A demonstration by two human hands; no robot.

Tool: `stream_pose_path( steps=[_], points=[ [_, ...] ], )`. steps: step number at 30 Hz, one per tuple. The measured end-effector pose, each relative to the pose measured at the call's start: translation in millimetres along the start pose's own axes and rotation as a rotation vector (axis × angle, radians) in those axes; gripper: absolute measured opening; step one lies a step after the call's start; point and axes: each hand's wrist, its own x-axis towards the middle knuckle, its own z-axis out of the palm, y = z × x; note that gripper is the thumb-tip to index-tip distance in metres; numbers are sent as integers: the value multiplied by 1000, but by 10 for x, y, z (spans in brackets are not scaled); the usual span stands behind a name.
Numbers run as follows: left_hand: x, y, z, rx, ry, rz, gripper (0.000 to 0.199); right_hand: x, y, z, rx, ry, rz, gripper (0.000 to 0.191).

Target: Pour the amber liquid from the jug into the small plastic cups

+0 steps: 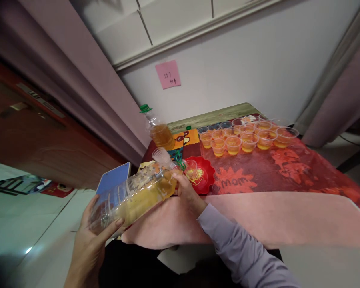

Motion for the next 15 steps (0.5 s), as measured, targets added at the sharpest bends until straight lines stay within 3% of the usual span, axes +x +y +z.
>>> stream_pose_path(
  steps=[15],
  points=[
    [1, -17, -5, 21, -2, -12, 132, 27, 77, -49, -28, 9, -14, 54]
  ],
)
